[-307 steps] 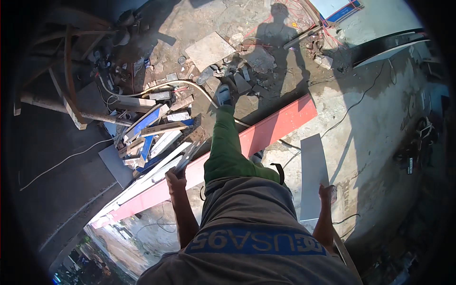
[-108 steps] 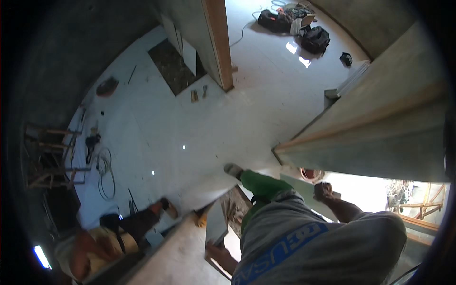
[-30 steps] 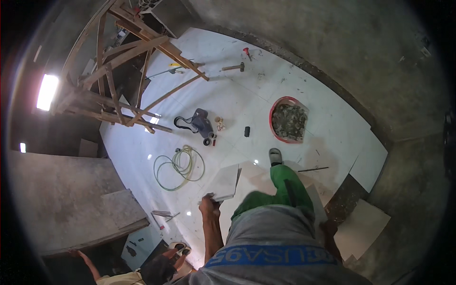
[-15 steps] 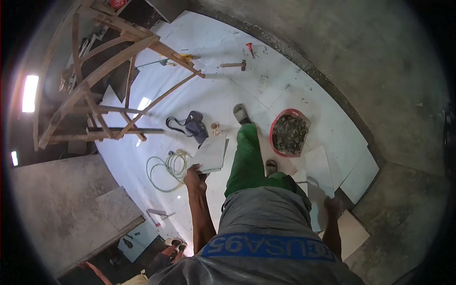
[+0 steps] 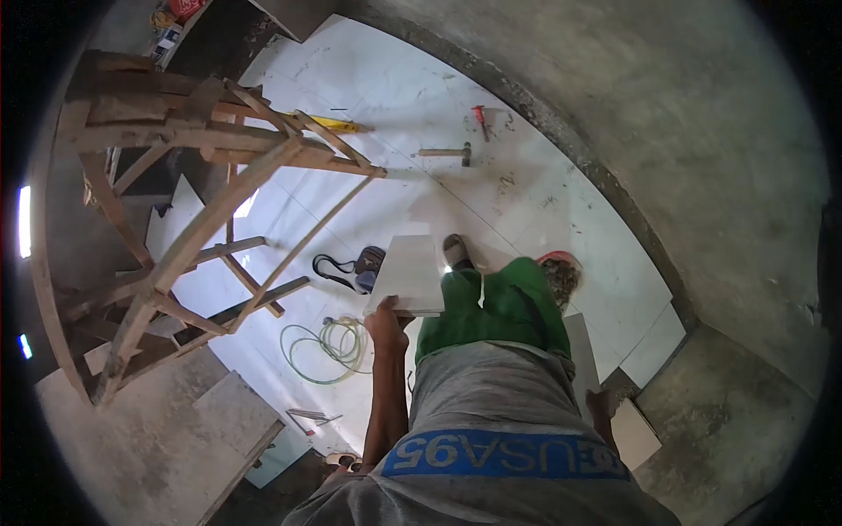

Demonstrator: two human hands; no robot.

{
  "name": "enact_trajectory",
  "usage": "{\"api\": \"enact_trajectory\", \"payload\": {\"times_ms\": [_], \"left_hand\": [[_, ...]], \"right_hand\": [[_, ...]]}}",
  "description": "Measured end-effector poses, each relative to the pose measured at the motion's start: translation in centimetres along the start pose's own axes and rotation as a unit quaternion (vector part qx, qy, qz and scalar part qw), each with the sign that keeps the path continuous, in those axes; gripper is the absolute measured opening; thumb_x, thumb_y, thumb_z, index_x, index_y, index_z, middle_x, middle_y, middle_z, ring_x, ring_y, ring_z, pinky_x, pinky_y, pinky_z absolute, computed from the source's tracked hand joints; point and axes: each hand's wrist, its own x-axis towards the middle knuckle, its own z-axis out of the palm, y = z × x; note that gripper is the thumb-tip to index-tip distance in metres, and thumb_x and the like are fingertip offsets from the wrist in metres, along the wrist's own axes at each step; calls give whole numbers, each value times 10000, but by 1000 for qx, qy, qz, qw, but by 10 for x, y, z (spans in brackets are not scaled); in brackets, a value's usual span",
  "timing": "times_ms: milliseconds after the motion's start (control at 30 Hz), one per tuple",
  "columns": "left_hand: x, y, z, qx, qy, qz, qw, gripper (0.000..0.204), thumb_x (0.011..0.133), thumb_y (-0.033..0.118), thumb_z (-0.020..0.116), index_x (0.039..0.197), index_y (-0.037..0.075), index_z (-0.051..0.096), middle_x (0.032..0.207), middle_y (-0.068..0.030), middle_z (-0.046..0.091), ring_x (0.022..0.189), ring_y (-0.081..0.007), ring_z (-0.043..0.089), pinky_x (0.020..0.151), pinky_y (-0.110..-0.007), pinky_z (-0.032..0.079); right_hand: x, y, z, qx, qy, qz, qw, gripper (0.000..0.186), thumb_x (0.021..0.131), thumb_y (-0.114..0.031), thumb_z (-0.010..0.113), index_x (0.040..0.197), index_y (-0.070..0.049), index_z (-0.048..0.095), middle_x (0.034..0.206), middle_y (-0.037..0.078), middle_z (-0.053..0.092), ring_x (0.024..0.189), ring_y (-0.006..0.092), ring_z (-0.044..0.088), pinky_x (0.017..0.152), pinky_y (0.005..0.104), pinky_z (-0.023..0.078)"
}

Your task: The person carries tiles into a room, places a tile piece against a wall edge to check the fit, uses a spirit level to verify alignment, and then uses a hammer and chisel to chip away at the concrete substrate.

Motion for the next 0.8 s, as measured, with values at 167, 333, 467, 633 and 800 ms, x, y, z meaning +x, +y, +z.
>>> {"api": "enact_trajectory", "payload": {"times_ms": [167, 333, 467, 633, 800], "left_hand": [[50, 68, 72, 129, -3, 2, 992, 368, 805, 95, 637, 1130, -67, 583, 978, -176, 639, 752, -293, 682, 645, -388, 613], [101, 118, 143, 212, -26, 101, 972, 308, 816, 88, 639, 1083, -60, 598, 954, -161, 632, 740, -264, 645, 621, -378, 565], [152, 148, 199, 269, -28, 147, 951, 299, 826, 85, 622, 1098, -36, 592, 998, -163, 626, 843, -288, 649, 685, -430, 566], [177, 216, 296, -92, 5, 26, 995, 289, 844, 110, 591, 1101, -20, 613, 1006, -155, 650, 894, -304, 661, 757, -447, 565], [199, 282, 355, -64, 42, 7, 997, 384, 868, 148, 548, 1214, -18, 580, 1186, -169, 623, 1101, -299, 606, 954, -471, 489]], "right_hand": [[44, -54, 24, 1, 93, -125, 988, 656, 823, -510, 710, 1119, 71, 636, 1120, 281, 671, 1033, 439, 655, 867, 510, 532], [42, -161, -23, -34, 46, -129, 990, 613, 786, -483, 747, 1084, 41, 635, 1085, 251, 683, 1015, 420, 667, 844, 498, 542], [47, -267, -98, -93, 69, -135, 984, 497, 781, -440, 749, 993, -1, 653, 1002, 205, 701, 979, 378, 689, 831, 475, 555], [62, -375, -202, -136, 104, -182, 968, 460, 799, -434, 729, 974, -13, 665, 969, 189, 713, 928, 352, 707, 809, 466, 568], [59, -463, -285, -207, 182, -209, 938, 373, 850, -387, 680, 941, -26, 669, 951, 164, 721, 858, 339, 723, 745, 443, 585]]}}
